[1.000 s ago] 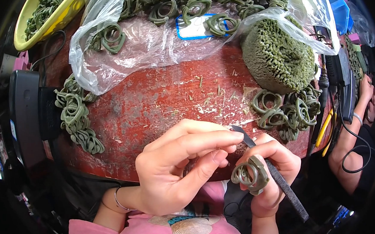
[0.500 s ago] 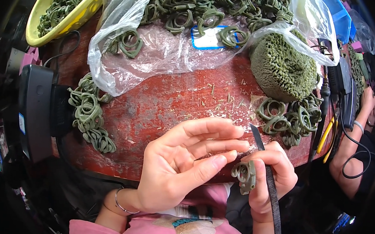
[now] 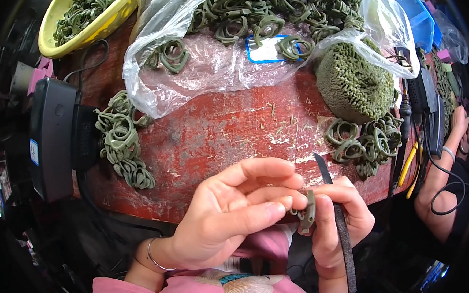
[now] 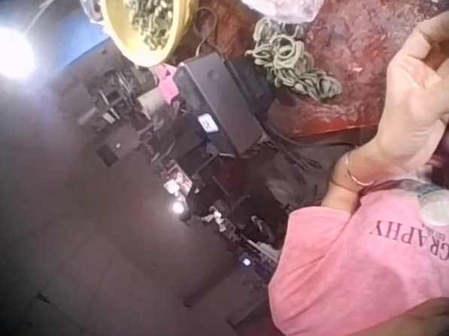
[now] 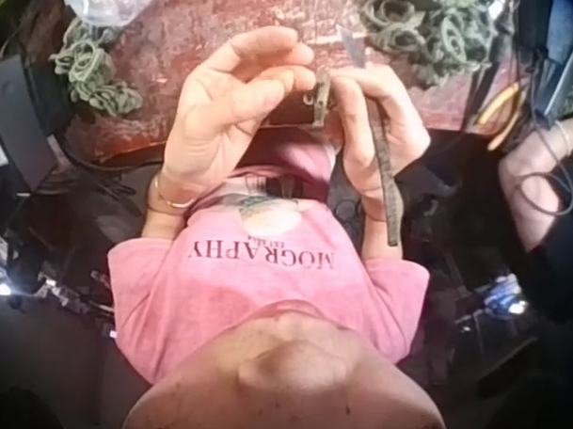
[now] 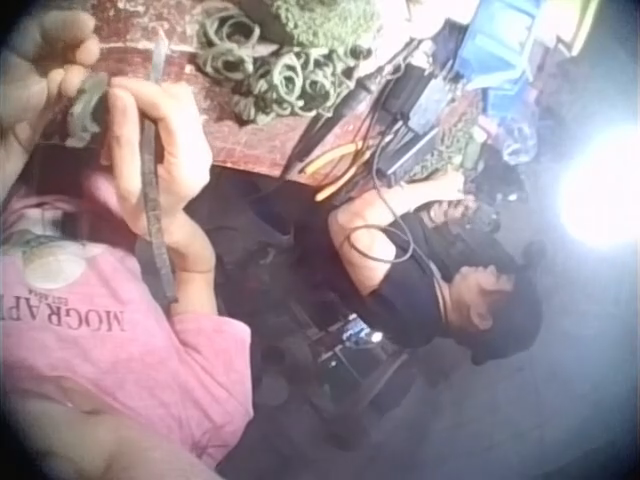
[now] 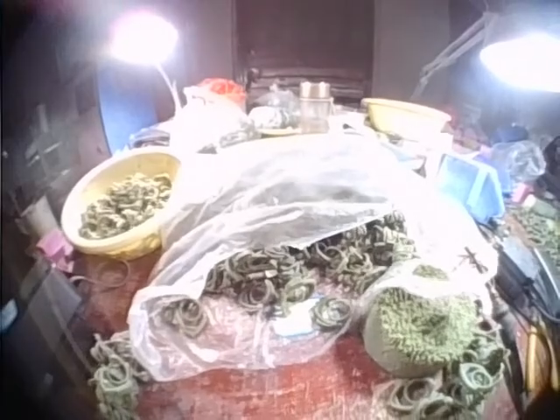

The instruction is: Using a small scraping tool and a heat source to prepare or clean green wax wick loops.

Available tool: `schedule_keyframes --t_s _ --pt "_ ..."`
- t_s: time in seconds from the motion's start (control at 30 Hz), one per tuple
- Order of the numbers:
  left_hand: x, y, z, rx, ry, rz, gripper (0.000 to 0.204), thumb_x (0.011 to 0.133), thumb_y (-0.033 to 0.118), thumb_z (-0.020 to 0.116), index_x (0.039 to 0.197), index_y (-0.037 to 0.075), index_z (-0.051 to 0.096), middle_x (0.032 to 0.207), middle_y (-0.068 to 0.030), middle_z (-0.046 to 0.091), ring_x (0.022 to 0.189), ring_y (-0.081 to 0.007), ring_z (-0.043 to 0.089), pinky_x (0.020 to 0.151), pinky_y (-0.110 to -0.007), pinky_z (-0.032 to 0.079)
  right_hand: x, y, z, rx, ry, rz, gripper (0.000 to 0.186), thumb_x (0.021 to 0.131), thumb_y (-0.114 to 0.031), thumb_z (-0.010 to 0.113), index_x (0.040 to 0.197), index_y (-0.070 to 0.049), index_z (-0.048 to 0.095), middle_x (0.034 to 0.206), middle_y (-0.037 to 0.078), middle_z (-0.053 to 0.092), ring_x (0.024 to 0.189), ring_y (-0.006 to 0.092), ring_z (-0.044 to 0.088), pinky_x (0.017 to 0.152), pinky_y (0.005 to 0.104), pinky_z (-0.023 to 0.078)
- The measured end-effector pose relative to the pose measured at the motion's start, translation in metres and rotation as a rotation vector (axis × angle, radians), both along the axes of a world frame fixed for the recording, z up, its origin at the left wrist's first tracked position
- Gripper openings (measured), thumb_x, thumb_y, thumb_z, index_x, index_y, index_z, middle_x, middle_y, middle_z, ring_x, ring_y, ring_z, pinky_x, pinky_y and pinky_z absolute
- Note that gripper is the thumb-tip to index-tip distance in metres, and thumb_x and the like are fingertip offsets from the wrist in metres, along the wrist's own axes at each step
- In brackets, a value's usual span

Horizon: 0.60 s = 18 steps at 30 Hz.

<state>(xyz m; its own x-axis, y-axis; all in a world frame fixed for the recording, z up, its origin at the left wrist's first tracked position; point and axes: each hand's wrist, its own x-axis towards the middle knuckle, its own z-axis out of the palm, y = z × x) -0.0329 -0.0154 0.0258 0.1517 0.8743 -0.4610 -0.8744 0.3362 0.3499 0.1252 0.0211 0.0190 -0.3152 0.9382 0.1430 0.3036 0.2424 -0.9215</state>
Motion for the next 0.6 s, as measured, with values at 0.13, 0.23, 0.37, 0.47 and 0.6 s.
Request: schedule_keyframes --t_s 0.13,0.23,0.37,0.47,0.6 --pt "0.003 -0.005 -0.002 0.095 0.315 0.114 0.036 0.071 -0.009 0.054 0.106 -0.005 0.049 0.104 -0.0154 0.052 0.089 -0.0169 0.053 0.076 -0.021 0.044 0.000 -0.010 0.011 -0.222 0.111 -0.089 0.011 0.076 0.004 0.059 0.087 0.003 0.060 0.068 0.009 0.059 0.055 0.0127 0.053 0.049 0.0219 0.040" --pt "0.005 -0.007 -0.004 0.214 0.342 0.146 0.035 0.071 -0.010 0.054 0.105 -0.005 0.049 0.104 -0.0160 0.051 0.089 -0.0168 0.053 0.073 -0.019 0.045 0.001 -0.011 0.011 -0.190 0.134 -0.055 0.011 0.076 0.003 0.059 0.087 0.002 0.060 0.071 0.010 0.060 0.056 0.0129 0.053 0.051 0.0220 0.040" --pt "0.006 -0.009 -0.004 0.205 0.368 0.144 0.036 0.069 -0.012 0.057 0.104 -0.004 0.049 0.102 -0.0171 0.050 0.086 -0.0164 0.055 0.068 -0.018 0.045 0.001 -0.013 0.005 -0.087 0.162 -0.036 0.010 0.077 0.000 0.060 0.087 0.001 0.059 0.074 0.010 0.060 0.062 0.0145 0.053 0.057 0.0237 0.042" --pt "0.007 -0.011 -0.005 0.220 0.392 0.138 0.035 0.069 -0.011 0.059 0.102 -0.005 0.049 0.101 -0.0179 0.050 0.083 -0.0164 0.056 0.066 -0.018 0.046 0.000 -0.015 0.001 -0.120 0.266 -0.051 0.010 0.078 -0.003 0.060 0.087 0.000 0.058 0.074 0.010 0.060 0.064 0.0152 0.053 0.058 0.0244 0.042" --pt "0.004 -0.013 -0.010 0.206 0.381 0.128 0.033 0.069 -0.010 0.059 0.100 -0.006 0.049 0.100 -0.0183 0.050 0.080 -0.0163 0.056 0.065 -0.019 0.046 0.002 -0.014 -0.001 -0.140 0.291 -0.001 0.010 0.081 -0.007 0.059 0.088 0.000 0.056 0.075 0.010 0.061 0.067 0.0155 0.054 0.061 0.0250 0.043"
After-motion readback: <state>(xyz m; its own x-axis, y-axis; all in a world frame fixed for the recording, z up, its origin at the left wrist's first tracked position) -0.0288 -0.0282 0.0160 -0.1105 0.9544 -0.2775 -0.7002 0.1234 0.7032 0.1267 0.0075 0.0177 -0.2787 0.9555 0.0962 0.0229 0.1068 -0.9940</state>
